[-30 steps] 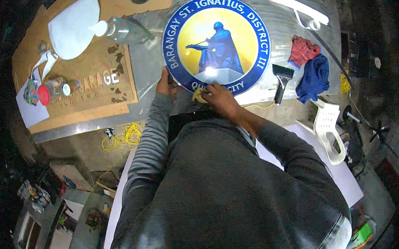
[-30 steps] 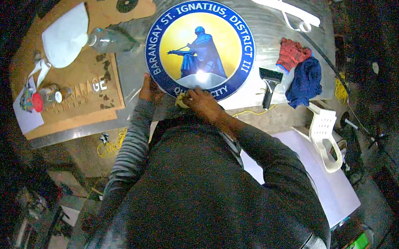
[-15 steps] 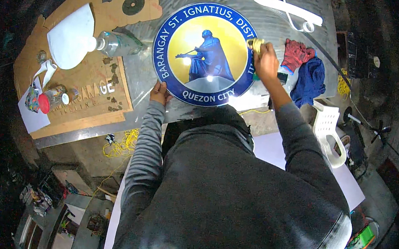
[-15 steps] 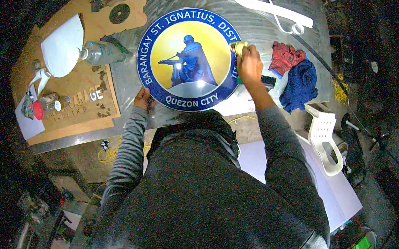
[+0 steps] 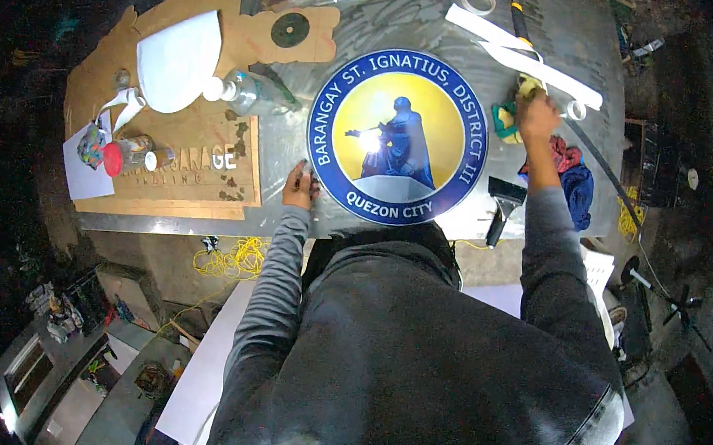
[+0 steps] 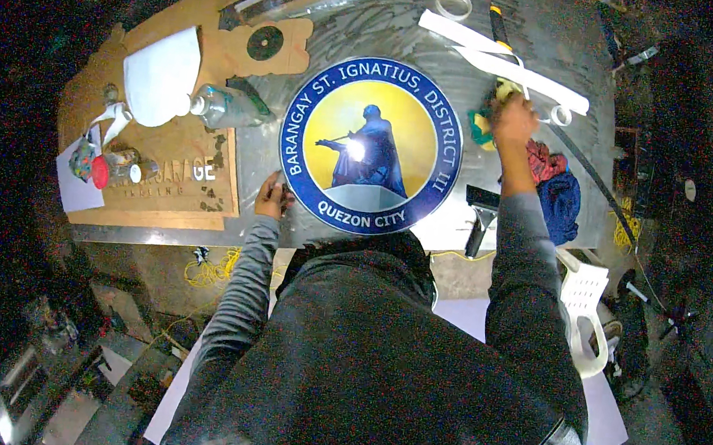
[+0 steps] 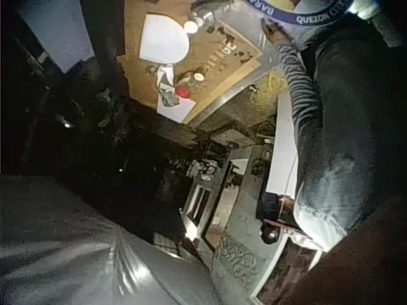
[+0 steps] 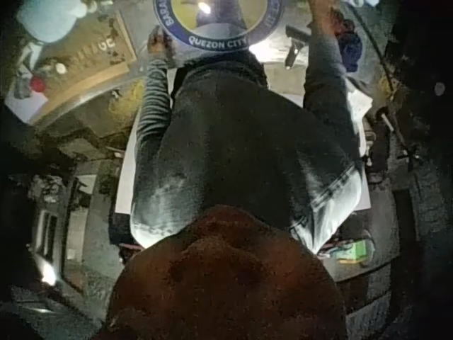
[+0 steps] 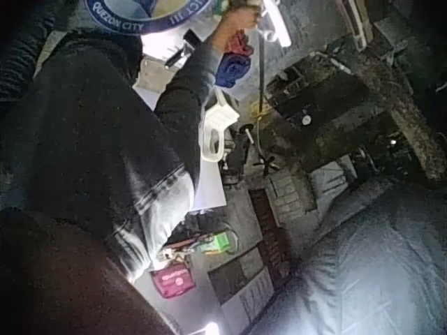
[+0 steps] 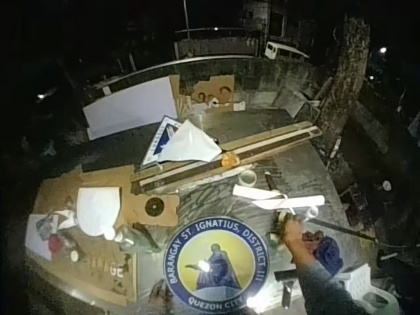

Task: Cleaning a circular sign with a yellow cloth.

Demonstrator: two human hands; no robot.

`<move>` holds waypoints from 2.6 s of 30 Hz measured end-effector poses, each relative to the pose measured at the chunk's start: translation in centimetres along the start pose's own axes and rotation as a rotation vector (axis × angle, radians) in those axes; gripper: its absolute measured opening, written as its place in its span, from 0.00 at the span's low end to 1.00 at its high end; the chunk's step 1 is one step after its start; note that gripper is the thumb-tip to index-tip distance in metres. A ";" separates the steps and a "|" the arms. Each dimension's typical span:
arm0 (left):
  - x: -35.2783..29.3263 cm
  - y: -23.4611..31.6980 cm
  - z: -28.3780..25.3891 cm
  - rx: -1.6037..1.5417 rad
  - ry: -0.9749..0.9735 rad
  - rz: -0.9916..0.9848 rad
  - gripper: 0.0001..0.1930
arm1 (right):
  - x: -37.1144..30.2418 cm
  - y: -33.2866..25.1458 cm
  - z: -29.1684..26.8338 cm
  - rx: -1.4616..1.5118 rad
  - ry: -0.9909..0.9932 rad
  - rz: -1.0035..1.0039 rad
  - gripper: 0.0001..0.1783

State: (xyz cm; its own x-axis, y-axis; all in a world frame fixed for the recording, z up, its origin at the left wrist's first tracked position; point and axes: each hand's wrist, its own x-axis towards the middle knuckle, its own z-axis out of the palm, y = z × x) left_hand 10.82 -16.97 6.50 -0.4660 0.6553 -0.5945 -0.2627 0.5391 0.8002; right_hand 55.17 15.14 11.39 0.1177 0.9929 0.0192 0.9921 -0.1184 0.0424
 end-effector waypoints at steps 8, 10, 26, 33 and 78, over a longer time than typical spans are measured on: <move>5.7 0.8 1.4 0.185 0.132 0.161 0.29 | -8.5 -1.0 1.5 0.731 -0.201 0.019 0.24; 6.2 2.6 1.9 0.329 0.099 0.213 0.32 | -10.7 -1.2 2.4 0.824 -0.272 0.097 0.26; 2.7 9.1 2.2 0.256 -0.211 0.461 0.25 | -15.7 -0.9 -4.8 1.826 -0.428 0.438 0.17; -1.8 14.8 0.0 0.172 -0.336 0.690 0.21 | -22.4 0.1 -15.3 1.909 -0.068 0.278 0.16; -12.6 26.0 -4.8 0.193 -0.415 0.966 0.19 | -30.4 -2.0 -21.8 2.067 0.271 0.272 0.22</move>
State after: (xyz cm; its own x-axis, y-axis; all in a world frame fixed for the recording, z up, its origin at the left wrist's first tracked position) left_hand 5.85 -13.77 35.20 -0.0713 0.9588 0.2751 0.2191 -0.2540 0.9421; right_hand 48.68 -15.07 32.48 0.4157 0.9082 -0.0490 -0.4297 0.1486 -0.8906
